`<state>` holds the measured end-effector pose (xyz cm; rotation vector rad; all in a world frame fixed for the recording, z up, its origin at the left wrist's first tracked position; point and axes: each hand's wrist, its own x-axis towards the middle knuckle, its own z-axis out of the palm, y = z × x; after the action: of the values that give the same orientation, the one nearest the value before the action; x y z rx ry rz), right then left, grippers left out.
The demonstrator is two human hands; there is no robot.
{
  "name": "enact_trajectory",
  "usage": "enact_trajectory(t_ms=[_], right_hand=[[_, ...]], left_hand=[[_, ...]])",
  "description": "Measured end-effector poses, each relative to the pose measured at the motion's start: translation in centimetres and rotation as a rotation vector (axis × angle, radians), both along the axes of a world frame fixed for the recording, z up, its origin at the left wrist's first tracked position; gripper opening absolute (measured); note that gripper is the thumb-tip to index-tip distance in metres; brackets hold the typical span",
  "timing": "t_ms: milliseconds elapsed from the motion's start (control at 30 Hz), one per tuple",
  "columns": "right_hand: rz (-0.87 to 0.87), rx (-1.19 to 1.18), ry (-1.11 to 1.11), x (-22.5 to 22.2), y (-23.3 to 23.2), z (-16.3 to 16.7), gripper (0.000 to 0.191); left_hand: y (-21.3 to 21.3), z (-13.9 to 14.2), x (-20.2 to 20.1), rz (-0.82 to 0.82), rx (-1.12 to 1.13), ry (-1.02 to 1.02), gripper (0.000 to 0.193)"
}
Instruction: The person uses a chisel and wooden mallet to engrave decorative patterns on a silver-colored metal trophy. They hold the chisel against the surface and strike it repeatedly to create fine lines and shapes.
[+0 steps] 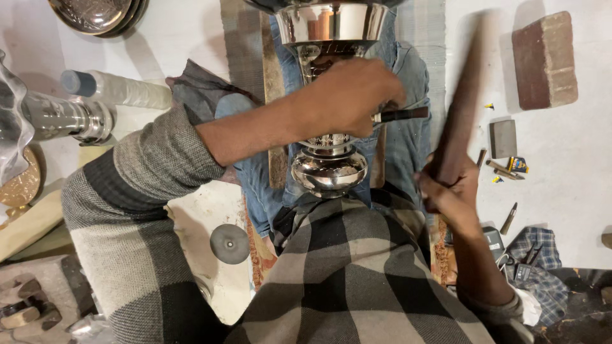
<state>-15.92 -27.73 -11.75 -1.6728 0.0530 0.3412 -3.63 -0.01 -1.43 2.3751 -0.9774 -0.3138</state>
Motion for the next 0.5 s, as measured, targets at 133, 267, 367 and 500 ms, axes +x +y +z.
enact_trajectory(t_ms=[133,267,367,500], right_hand=[[0.03,0.009,0.015,0.6,-0.6,0.2,0.024],[0.149,-0.027,-0.075,1.3,-0.3,0.7,0.024],[0.061,0.096,-0.067,1.8,0.2,1.7,0.029],[0.239,-0.171,-0.026,2.6,0.2,3.5,0.031]], left_hand=[[0.2,0.2,-0.2,0.06,0.073,0.113,0.04],[0.4,0.5,-0.8,0.046,-0.084,-0.139,0.047],[0.7,0.8,-0.9,0.067,-0.065,0.027,0.042],[1.1,1.2,-0.9,0.053,-0.143,-0.105,0.044]])
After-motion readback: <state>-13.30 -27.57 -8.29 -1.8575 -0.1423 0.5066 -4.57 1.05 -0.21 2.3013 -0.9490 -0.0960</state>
